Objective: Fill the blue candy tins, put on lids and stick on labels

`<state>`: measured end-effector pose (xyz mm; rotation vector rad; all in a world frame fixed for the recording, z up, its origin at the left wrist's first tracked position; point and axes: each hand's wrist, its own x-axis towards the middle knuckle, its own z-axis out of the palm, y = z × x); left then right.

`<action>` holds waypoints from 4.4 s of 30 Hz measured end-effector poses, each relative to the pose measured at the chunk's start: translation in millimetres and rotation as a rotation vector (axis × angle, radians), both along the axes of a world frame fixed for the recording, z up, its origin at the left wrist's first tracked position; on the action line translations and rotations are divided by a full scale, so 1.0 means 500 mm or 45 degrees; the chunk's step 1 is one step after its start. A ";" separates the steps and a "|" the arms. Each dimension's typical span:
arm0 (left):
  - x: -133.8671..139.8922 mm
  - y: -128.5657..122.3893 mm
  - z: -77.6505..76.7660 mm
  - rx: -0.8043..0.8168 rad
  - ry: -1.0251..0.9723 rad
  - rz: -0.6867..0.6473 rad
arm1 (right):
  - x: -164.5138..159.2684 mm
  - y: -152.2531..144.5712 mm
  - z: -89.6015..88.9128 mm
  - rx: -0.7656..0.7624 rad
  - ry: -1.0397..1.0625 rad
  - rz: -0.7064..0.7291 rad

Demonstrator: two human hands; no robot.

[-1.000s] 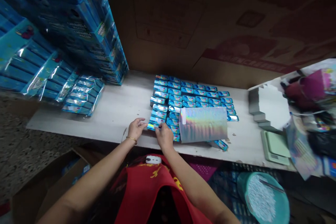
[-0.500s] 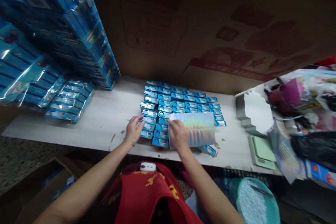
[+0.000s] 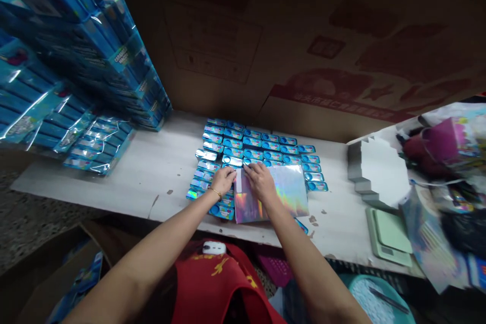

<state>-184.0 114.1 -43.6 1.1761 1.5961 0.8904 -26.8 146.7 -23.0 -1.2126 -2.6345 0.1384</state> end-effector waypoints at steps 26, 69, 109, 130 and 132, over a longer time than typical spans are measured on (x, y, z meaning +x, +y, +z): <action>-0.108 -0.120 0.003 0.390 1.302 -0.347 | 0.032 -0.120 0.199 -0.686 0.965 -0.298; -0.109 -0.240 -0.047 0.084 0.206 0.114 | -0.145 -0.312 -0.045 -1.004 1.070 -1.125; -0.239 -0.057 -0.007 0.074 1.444 -0.127 | -0.395 0.048 -0.068 -0.185 -0.012 -0.186; -0.252 -0.138 0.032 0.258 1.292 -0.766 | -0.351 0.314 -0.054 -0.023 -0.282 -0.024; -0.259 -0.163 0.020 0.266 1.317 -0.776 | -0.384 0.315 -0.063 -0.052 -0.238 -0.031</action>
